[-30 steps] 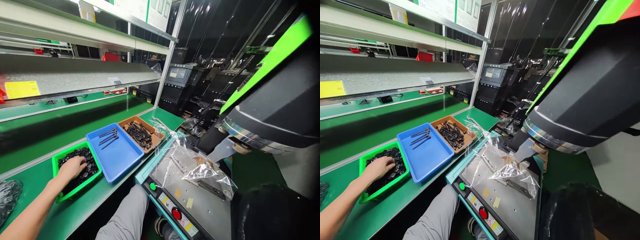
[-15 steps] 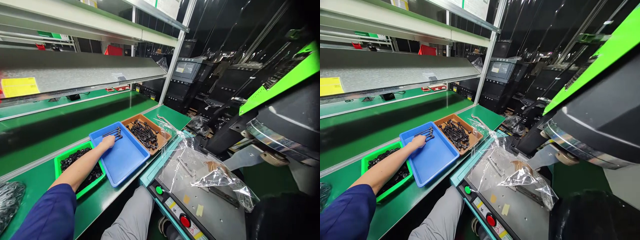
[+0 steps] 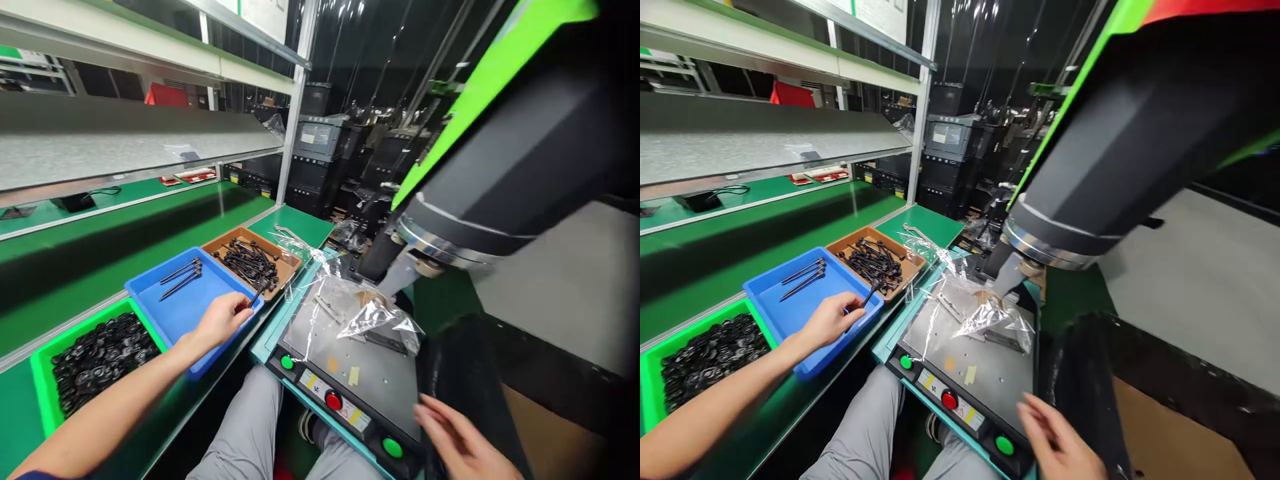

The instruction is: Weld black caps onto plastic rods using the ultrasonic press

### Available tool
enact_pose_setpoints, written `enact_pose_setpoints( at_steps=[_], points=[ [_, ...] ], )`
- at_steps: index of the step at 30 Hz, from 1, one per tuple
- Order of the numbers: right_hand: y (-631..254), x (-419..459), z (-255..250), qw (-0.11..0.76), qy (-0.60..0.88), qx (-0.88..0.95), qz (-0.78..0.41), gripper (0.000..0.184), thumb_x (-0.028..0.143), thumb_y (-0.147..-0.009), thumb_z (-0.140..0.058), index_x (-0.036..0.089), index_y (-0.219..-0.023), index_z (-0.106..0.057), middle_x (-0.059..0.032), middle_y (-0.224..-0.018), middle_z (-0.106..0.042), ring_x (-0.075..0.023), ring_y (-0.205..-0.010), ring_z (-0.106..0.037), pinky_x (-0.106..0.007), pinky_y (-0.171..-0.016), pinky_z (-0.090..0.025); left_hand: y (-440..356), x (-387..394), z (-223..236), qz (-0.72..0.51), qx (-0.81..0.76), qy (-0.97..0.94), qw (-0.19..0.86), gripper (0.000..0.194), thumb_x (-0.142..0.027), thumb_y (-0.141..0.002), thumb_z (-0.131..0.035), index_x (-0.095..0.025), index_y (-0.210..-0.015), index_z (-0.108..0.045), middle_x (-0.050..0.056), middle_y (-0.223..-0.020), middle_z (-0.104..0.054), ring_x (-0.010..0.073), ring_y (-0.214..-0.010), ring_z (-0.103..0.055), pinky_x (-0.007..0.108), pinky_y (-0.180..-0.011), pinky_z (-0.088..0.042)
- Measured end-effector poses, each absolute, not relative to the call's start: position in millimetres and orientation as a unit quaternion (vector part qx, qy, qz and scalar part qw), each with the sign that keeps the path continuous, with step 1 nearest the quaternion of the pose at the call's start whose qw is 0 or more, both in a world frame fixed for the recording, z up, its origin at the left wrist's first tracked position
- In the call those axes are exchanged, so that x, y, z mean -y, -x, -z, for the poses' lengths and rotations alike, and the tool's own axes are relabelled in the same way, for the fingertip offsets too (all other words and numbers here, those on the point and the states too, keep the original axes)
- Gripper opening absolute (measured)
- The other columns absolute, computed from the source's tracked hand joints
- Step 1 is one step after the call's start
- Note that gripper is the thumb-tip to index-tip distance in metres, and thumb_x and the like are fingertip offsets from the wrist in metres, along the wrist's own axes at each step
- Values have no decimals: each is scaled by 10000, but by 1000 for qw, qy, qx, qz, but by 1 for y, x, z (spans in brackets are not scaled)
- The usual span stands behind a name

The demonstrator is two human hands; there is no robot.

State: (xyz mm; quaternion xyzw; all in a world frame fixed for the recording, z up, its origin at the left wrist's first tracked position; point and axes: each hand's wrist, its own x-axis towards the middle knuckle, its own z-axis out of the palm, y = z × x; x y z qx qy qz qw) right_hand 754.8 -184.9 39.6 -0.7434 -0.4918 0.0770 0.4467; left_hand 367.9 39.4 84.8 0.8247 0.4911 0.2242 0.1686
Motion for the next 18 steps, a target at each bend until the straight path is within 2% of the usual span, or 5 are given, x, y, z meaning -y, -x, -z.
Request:
enact_pose_setpoints(
  at_steps=[3,8,11,15,18],
  points=[
    [-711,164,-39,449,677,542,-217,325,477,-816,-620,233,-1013,-706,-68,-907,-734,-222,-825,-697,-292,-761,-570,-405,-7,-86,-280,-422,-829,239,161,-346,-848,-540,-204,-792,-590,21,-754,-626,179,-696,-565,286,-639,-407],
    [-647,127,-41,502,597,552,-293,292,399,-873,-576,211,-1073,-673,-80,-939,-714,-217,-827,-679,-327,-757,-557,-454,30,-75,-310,-377,-806,335,159,-342,-836,-568,-204,-759,-587,14,-709,-594,170,-664,-540,273,-617,-387],
    [-635,117,-44,548,575,524,-306,334,398,-879,-567,193,-1129,-650,-97,-1002,-692,-217,-868,-665,-333,-771,-550,-477,46,-67,-309,-353,-791,393,192,-352,-831,-574,-199,-716,-571,9,-677,-568,162,-634,-510,267,-594,-371],
    [-636,114,-48,569,588,498,-287,269,403,-880,-560,184,-956,-699,-71,-903,-688,-200,-823,-651,-304,-742,-527,-498,57,-59,-306,-323,-777,446,213,-349,-828,-578,-192,-687,-547,3,-669,-556,151,-631,-491,256,-598,-367],
    [-639,117,-49,579,601,479,-273,234,377,-875,-568,188,-914,-700,-57,-894,-692,-191,-812,-649,-288,-728,-512,-507,60,-55,-304,-314,-768,469,217,-355,-830,-577,-189,-696,-540,-5,-671,-553,143,-625,-481,249,-598,-368]
  ],
)
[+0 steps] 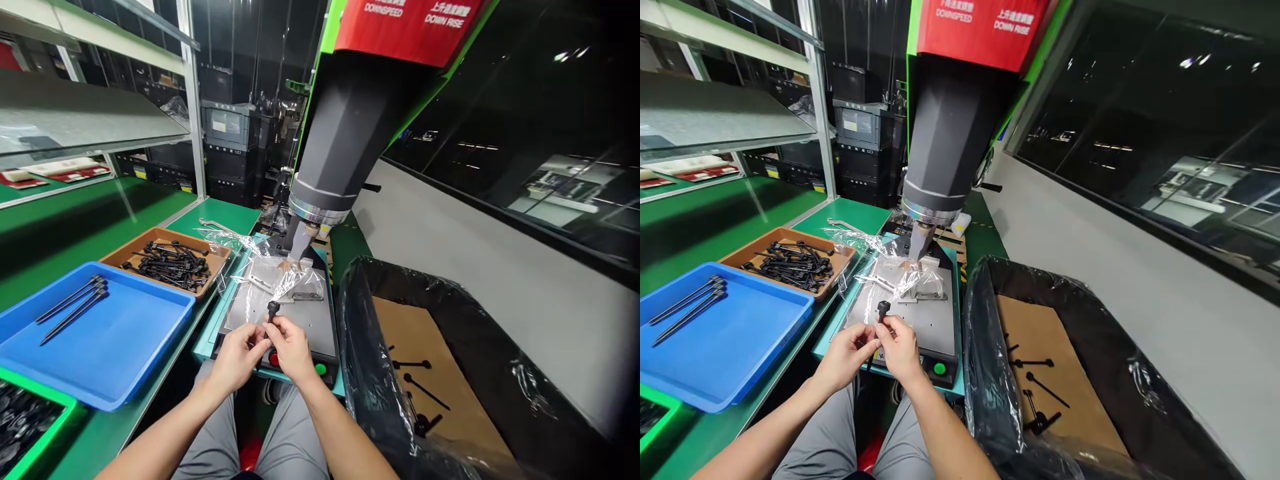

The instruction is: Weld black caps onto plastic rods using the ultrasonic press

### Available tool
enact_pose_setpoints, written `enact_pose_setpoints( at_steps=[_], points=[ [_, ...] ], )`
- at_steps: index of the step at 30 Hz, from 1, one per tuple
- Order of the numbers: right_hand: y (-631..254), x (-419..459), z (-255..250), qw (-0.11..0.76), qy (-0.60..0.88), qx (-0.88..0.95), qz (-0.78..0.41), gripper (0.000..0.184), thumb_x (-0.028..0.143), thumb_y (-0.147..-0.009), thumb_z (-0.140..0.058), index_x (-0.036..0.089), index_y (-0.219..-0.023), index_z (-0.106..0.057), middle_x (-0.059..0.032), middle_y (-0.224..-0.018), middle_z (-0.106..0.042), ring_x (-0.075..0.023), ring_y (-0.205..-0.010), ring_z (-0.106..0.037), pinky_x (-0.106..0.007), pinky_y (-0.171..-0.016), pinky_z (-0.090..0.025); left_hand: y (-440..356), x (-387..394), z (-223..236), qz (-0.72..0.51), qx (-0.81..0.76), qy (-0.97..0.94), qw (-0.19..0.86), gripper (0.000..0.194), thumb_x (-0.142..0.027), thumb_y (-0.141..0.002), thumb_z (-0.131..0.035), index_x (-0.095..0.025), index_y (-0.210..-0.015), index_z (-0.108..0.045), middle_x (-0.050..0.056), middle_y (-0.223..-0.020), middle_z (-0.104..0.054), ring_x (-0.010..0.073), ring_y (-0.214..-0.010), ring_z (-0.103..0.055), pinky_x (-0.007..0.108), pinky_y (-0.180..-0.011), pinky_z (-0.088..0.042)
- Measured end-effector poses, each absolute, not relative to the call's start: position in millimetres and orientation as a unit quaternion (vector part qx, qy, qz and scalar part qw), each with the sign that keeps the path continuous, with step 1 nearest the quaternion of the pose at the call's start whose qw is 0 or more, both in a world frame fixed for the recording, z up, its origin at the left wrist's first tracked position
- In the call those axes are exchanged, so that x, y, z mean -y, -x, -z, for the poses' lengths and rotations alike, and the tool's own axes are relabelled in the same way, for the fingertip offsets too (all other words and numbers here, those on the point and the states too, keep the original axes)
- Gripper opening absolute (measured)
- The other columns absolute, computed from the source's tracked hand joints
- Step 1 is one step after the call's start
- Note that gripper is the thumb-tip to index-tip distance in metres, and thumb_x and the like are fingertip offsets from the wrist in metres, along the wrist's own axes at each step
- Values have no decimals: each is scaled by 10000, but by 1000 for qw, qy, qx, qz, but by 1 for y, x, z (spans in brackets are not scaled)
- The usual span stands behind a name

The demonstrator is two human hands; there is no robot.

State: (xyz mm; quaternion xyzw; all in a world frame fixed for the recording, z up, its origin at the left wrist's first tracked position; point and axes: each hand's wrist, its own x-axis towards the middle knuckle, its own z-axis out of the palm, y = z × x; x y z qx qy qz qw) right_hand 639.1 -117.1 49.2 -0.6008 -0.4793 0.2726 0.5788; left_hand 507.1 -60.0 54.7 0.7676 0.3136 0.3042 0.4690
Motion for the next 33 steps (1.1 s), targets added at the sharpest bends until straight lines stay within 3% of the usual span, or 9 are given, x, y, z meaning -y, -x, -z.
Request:
enact_pose_setpoints(
  at_steps=[33],
  points=[
    [-646,120,-36,605,602,433,-289,310,425,-860,-575,173,-1006,-683,-67,-931,-715,-205,-840,-658,-302,-754,-523,-517,60,-47,-270,-293,-731,553,244,-409,-813,-602,-175,-747,-593,-15,-652,-548,129,-594,-454,232,-562,-356]
  ],
)
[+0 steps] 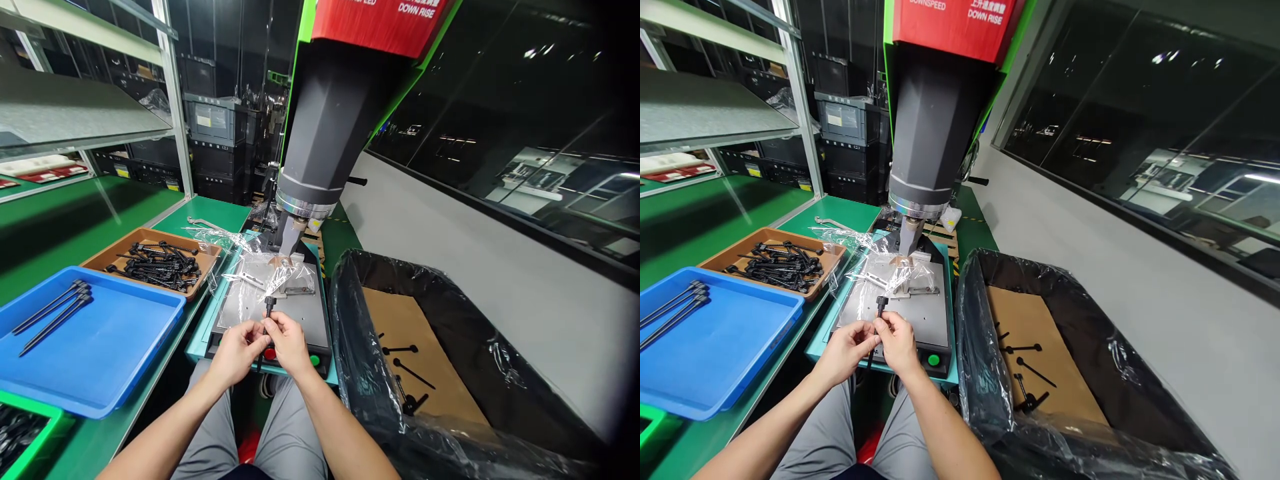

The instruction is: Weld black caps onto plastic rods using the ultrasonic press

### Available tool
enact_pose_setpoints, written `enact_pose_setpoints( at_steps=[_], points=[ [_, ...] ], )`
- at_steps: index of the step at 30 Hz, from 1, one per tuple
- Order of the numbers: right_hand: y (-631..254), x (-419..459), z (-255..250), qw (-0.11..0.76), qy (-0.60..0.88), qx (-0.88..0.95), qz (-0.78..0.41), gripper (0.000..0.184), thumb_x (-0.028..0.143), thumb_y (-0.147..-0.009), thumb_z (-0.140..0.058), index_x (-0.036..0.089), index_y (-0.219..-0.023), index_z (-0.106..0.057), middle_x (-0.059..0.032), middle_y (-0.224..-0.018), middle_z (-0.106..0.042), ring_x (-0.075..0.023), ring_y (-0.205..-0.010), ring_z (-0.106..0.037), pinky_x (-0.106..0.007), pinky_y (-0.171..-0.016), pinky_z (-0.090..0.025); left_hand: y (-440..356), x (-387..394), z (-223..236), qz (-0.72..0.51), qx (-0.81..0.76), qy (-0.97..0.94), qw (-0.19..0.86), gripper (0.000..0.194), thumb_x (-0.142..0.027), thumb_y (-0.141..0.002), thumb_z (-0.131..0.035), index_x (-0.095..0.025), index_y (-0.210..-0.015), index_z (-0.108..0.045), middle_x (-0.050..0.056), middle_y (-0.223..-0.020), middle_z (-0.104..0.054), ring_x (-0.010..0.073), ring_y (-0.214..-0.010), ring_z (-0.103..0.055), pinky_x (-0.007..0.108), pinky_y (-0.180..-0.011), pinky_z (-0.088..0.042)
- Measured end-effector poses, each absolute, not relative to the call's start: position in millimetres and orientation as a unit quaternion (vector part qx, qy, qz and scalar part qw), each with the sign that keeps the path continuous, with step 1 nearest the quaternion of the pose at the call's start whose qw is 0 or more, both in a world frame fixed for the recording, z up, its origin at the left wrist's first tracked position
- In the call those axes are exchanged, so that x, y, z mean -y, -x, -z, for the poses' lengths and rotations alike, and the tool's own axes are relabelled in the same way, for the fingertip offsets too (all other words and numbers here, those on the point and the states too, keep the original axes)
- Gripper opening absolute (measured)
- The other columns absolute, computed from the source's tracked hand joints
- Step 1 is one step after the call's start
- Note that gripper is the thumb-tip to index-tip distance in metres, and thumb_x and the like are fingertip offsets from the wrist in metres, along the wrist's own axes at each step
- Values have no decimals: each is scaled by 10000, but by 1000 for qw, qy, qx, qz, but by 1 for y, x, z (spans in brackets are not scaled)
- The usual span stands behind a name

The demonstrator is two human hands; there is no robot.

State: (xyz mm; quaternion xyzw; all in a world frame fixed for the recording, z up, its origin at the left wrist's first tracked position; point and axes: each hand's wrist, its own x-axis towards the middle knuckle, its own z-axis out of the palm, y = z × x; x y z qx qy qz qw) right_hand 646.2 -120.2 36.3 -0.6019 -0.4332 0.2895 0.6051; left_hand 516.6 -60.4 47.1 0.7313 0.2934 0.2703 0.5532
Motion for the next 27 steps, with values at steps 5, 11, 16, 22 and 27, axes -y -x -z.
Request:
enact_pose_setpoints(
  at_steps=[5,11,16,22,27],
  points=[
    [-646,119,-36,612,596,425,-299,309,431,-852,-583,177,-997,-683,-65,-935,-714,-209,-850,-659,-304,-764,-520,-517,60,-45,-275,-294,-724,560,261,-427,-799,-614,-174,-737,-590,-16,-648,-527,128,-590,-445,228,-557,-357],
    [-645,118,-38,635,571,402,-331,315,436,-843,-595,165,-977,-686,-48,-847,-703,-194,-786,-648,-294,-732,-506,-516,59,-44,-271,-285,-707,588,289,-443,-792,-627,-154,-801,-625,-8,-656,-522,125,-590,-441,231,-557,-360],
    [-642,120,-44,641,565,388,-345,312,452,-829,-607,164,-918,-686,-36,-796,-690,-188,-753,-633,-291,-711,-496,-517,60,-46,-264,-283,-705,594,302,-456,-787,-631,-156,-772,-607,-10,-648,-510,124,-583,-438,232,-547,-354],
    [-642,120,-41,646,556,389,-350,304,451,-836,-602,166,-894,-688,-29,-770,-679,-183,-744,-623,-289,-711,-495,-515,60,-47,-257,-281,-704,599,296,-445,-793,-631,-158,-744,-578,-30,-627,-475,116,-571,-429,232,-545,-347],
    [-643,120,-39,633,573,408,-324,330,458,-837,-606,169,-971,-693,-69,-927,-705,-209,-855,-649,-305,-772,-511,-516,60,-46,-283,-282,-726,559,243,-393,-808,-616,-162,-746,-574,-19,-662,-531,126,-615,-457,235,-585,-370]
  ],
)
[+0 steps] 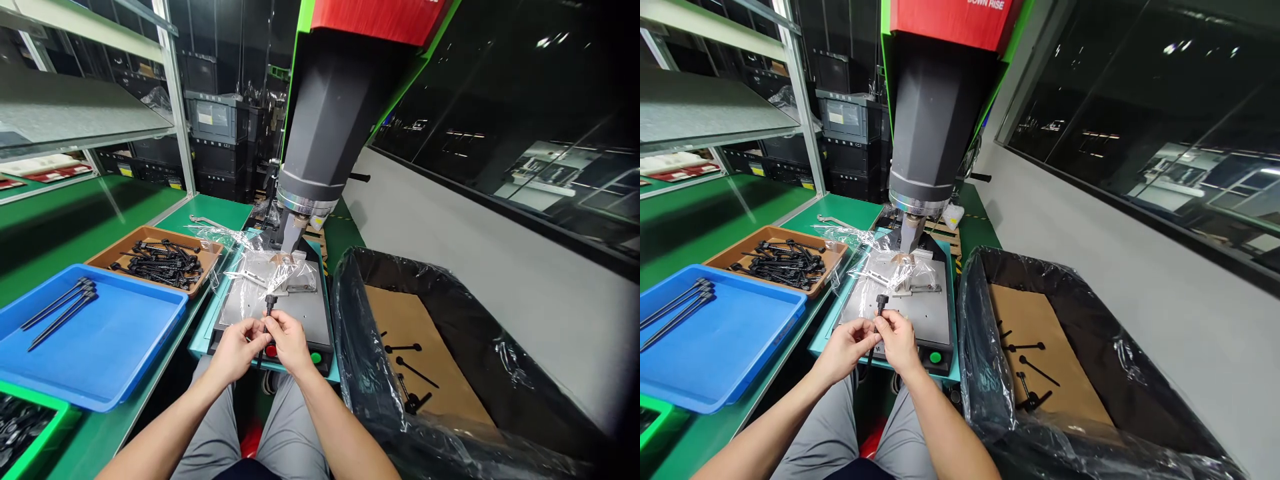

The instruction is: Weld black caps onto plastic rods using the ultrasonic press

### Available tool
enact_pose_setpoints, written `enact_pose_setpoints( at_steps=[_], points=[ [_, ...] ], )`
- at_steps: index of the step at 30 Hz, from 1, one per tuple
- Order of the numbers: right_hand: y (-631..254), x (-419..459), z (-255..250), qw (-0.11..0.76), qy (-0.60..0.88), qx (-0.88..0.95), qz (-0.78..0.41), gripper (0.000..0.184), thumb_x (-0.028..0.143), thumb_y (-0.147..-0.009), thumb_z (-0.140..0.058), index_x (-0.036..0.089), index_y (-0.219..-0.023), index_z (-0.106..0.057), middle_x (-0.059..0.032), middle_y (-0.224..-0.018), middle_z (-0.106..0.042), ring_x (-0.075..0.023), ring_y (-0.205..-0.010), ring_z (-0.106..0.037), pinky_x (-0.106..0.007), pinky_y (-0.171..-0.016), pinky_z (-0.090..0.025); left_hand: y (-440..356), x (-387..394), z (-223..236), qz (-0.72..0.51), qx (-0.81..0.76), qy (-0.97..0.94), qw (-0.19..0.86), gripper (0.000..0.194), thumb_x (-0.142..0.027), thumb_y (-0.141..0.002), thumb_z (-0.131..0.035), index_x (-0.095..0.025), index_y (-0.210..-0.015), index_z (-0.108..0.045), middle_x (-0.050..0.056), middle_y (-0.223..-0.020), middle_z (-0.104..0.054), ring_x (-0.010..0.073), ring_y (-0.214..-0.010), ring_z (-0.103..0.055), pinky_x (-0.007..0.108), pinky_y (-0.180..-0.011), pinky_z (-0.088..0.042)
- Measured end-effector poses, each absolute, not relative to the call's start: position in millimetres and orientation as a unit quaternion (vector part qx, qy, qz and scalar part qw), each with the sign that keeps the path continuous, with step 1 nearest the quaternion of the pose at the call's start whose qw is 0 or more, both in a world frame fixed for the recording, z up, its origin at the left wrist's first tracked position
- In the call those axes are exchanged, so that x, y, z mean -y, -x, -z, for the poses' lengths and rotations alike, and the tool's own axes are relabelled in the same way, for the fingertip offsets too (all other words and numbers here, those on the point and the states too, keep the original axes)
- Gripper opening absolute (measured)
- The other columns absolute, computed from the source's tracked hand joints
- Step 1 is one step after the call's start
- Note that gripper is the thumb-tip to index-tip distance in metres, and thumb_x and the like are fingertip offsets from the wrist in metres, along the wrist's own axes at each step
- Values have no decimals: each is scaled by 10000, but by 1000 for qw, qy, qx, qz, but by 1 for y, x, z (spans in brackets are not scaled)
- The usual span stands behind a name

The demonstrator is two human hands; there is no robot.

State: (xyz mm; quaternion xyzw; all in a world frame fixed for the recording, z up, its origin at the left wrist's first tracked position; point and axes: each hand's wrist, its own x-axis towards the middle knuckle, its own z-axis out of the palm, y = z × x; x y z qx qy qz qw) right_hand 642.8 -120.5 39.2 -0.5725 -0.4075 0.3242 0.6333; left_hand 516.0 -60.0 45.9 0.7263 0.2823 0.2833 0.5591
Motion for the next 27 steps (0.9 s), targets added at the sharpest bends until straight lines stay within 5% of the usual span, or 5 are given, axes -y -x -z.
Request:
enact_pose_setpoints(
  at_steps=[9,14,18,27],
  points=[
    [-633,118,-51,602,550,452,-363,413,500,-809,-636,184,-1071,-682,-96,-974,-708,-226,-861,-662,-361,-792,-538,-463,33,-88,-292,-368,-811,348,211,-347,-829,-586,-179,-703,-565,-18,-666,-563,133,-638,-506,233,-601,-373],
    [-633,122,-40,563,565,416,-437,492,569,-706,-708,162,-982,-710,-105,-864,-723,-226,-742,-672,-366,-727,-562,-373,-35,-92,-148,-567,-801,122,161,-315,-841,-570,-184,-877,-657,38,-863,-681,196,-816,-614,264,-701,-424],
    [-638,128,-29,533,593,403,-451,520,593,-653,-734,158,-939,-726,-112,-840,-725,-227,-729,-667,-339,-710,-562,-306,-81,-67,-69,-661,-743,79,139,-212,-824,-594,-122,-890,-678,140,-935,-686,272,-930,-630,341,-780,-460],
    [-651,135,-10,506,627,354,-475,565,631,-603,-751,165,-921,-732,-97,-841,-727,-227,-742,-662,-283,-701,-564,-248,-138,-27,40,-733,-676,57,299,-348,-899,-574,-130,-1102,-601,92,-1114,-622,214,-989,-612,433,-868,-508]
  ],
)
